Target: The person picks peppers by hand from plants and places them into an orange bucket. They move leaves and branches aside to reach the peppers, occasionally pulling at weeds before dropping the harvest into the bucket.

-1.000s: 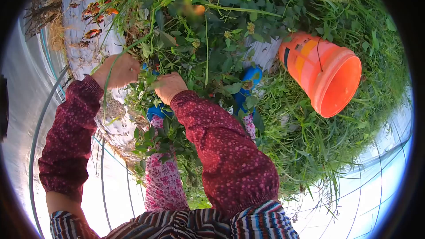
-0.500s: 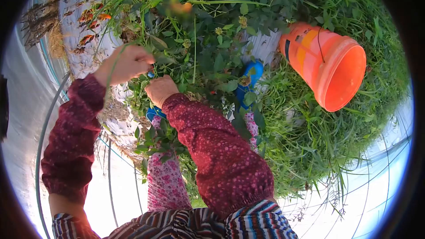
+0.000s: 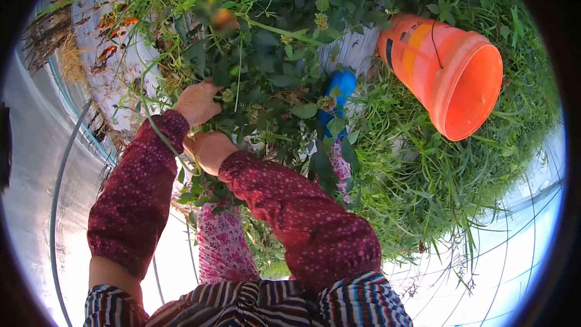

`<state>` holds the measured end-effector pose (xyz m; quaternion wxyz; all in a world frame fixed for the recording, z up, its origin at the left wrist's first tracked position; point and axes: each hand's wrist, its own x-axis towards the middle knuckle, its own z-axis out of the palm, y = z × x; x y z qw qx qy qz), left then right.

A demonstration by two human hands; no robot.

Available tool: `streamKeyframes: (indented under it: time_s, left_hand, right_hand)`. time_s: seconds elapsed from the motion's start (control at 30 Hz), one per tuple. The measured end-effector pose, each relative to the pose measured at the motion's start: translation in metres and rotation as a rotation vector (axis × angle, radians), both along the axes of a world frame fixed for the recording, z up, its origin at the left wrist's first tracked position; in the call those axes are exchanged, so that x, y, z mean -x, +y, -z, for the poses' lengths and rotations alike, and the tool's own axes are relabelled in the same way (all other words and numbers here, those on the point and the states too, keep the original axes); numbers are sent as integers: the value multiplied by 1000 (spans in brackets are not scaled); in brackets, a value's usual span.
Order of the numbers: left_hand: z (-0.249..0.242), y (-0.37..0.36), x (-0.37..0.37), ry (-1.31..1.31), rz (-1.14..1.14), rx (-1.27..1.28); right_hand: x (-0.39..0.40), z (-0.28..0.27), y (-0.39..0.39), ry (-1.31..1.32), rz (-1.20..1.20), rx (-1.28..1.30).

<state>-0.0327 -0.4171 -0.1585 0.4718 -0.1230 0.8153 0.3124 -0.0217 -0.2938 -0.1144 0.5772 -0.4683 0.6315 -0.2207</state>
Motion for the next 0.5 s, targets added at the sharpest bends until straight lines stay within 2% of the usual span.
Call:
streamKeyframes:
  time_s: [0.03, 0.1, 0.17, 0.2, 0.23, 0.37, 0.43, 0.47, 0.5]
  left_hand:
    - [-8, -4, -4, 22, 41, -13]
    - [-15, -12, -15, 20, 24, -30]
    - [-24, -23, -29, 45, 127, -51]
    - [-29, -26, -36, 15, 117, -38]
    - [-34, -31, -47, 5, 123, -39]
    - [-49, -48, -79, -13, 149, 9]
    - [-47, -54, -84, 72, 25, -30]
    - [-46, -53, -86, 96, 29, -7]
    - [-44, -54, -87, 96, 32, -7]
  right_hand:
    - [5, -12, 4, -3, 4, -1]
    - [22, -31, 21, -219, 138, -40]
    - [33, -25, 46, -467, 331, -40]
    - [65, -35, 45, -775, 375, -408]
    - [80, -29, 58, -903, 495, -398]
    - [111, -5, 90, -744, 729, -526]
    - [114, 10, 99, -716, 789, -568]
    - [110, 16, 100, -719, 792, -569]
    - [106, 21, 98, -609, 725, -598]
